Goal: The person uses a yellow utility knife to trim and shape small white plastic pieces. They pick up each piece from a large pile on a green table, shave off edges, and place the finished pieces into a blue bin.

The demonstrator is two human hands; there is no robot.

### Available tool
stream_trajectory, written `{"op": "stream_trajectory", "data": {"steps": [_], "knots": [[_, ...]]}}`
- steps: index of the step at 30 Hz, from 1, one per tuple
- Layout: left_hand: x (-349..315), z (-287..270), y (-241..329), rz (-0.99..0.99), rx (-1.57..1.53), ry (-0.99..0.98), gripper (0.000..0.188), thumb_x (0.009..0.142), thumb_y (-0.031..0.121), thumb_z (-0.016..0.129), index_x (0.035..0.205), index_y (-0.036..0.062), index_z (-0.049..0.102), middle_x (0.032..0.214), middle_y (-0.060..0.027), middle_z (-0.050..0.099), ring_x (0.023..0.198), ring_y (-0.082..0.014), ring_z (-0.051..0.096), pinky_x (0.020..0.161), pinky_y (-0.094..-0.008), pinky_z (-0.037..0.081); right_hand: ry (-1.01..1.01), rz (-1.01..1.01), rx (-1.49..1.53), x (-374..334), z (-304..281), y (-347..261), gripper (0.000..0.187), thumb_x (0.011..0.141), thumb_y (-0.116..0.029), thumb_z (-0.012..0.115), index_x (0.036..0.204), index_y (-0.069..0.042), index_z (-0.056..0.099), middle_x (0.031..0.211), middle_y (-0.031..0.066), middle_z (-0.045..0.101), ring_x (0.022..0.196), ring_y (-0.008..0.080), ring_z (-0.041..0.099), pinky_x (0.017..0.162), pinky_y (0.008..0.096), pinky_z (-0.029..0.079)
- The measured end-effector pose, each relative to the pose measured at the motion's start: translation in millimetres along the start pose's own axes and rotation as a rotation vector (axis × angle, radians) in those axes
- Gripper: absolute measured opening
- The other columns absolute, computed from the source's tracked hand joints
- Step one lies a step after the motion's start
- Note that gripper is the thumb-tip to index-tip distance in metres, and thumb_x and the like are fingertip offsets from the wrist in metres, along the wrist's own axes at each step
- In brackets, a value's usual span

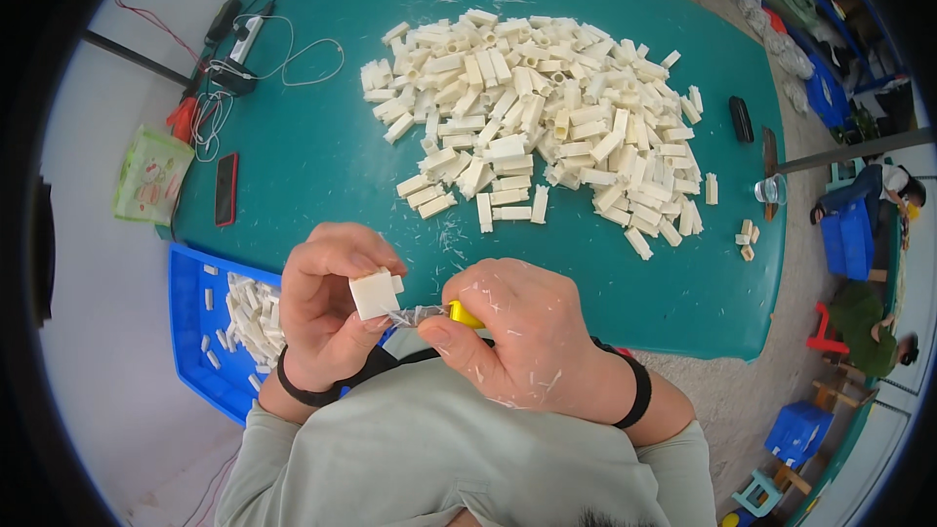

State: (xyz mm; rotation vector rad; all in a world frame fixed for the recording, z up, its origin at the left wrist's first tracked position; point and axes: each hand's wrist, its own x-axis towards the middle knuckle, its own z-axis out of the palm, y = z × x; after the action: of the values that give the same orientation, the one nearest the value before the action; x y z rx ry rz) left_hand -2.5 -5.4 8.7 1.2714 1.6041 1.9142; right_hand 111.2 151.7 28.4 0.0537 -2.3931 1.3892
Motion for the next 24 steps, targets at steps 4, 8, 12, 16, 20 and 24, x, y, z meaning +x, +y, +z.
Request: {"op": "stream_trajectory", "data": {"steps": [4, 8, 12, 16, 20, 24], "knots": [[0.2, 1.0, 0.3, -0.001, -0.007, 0.008, 0.032, 0.081, 0.011, 0.065, 0.105, 0.0065, 0.044, 0.099, -0.0126, 0.050, 0.084, -0.0168, 0.053, 0.070, -0.0271, 0.044, 0.012, -0.017, -0.031, 0.1, 0.6, 1.6, 0.022, 0.080, -0.020, 0.067, 0.076, -0.004, 0.053, 0.060, 0.0077, 0.052, 0.049, 0.0235, 0.049, 0.044, 0.0307, 0.037], [-1.3, -0.1, -0.4, -0.009, -0.097, -0.012, 0.032, 0.080, 0.003, 0.063, 0.107, 0.0029, 0.046, 0.102, -0.0125, 0.050, 0.087, -0.0170, 0.052, 0.074, -0.0275, 0.044, 0.030, -0.039, -0.059, 0.5, 1.1, 1.9, 0.022, 0.080, -0.021, 0.067, 0.075, -0.004, 0.053, 0.059, 0.0068, 0.051, 0.048, 0.0229, 0.048, 0.043, 0.0305, 0.036], [-3.4, -0.3, -0.4, -0.035, -0.167, -0.020, 0.033, 0.078, -0.001, 0.064, 0.107, 0.0010, 0.047, 0.103, -0.0127, 0.050, 0.089, -0.0176, 0.053, 0.076, -0.0281, 0.044, 0.042, -0.056, -0.062, 0.3, 2.1, 3.2, 0.023, 0.080, -0.022, 0.067, 0.075, -0.005, 0.053, 0.059, 0.0062, 0.051, 0.048, 0.0223, 0.048, 0.042, 0.0303, 0.036], [-5.3, 0.3, 0.1, -0.040, -0.176, -0.031, 0.034, 0.078, -0.001, 0.064, 0.107, 0.0011, 0.047, 0.103, -0.0129, 0.050, 0.088, -0.0177, 0.052, 0.076, -0.0280, 0.044, 0.056, -0.071, -0.081, 0.5, 2.6, 3.4, 0.024, 0.080, -0.023, 0.067, 0.075, -0.005, 0.053, 0.059, 0.0061, 0.051, 0.048, 0.0222, 0.048, 0.042, 0.0302, 0.036], [-7.7, 0.0, 1.0, -0.033, -0.123, -0.034, 0.034, 0.078, -0.002, 0.064, 0.107, 0.0012, 0.047, 0.101, -0.0127, 0.051, 0.088, -0.0181, 0.052, 0.075, -0.0280, 0.044, 0.047, -0.079, -0.094, 0.9, 2.0, 3.1, 0.023, 0.079, -0.022, 0.068, 0.075, -0.005, 0.053, 0.059, 0.0065, 0.051, 0.048, 0.0228, 0.048, 0.043, 0.0306, 0.037], [-9.5, 2.7, 5.1, -0.080, -0.144, -0.005, 0.033, 0.076, -0.001, 0.066, 0.105, 0.0026, 0.050, 0.097, -0.0119, 0.054, 0.086, -0.0197, 0.054, 0.073, -0.0293, 0.045, 0.079, -0.066, -0.138, 0.4, 1.7, 6.2, 0.022, 0.078, -0.019, 0.068, 0.076, -0.003, 0.054, 0.061, 0.0078, 0.052, 0.050, 0.0247, 0.049, 0.045, 0.0318, 0.039]]}}
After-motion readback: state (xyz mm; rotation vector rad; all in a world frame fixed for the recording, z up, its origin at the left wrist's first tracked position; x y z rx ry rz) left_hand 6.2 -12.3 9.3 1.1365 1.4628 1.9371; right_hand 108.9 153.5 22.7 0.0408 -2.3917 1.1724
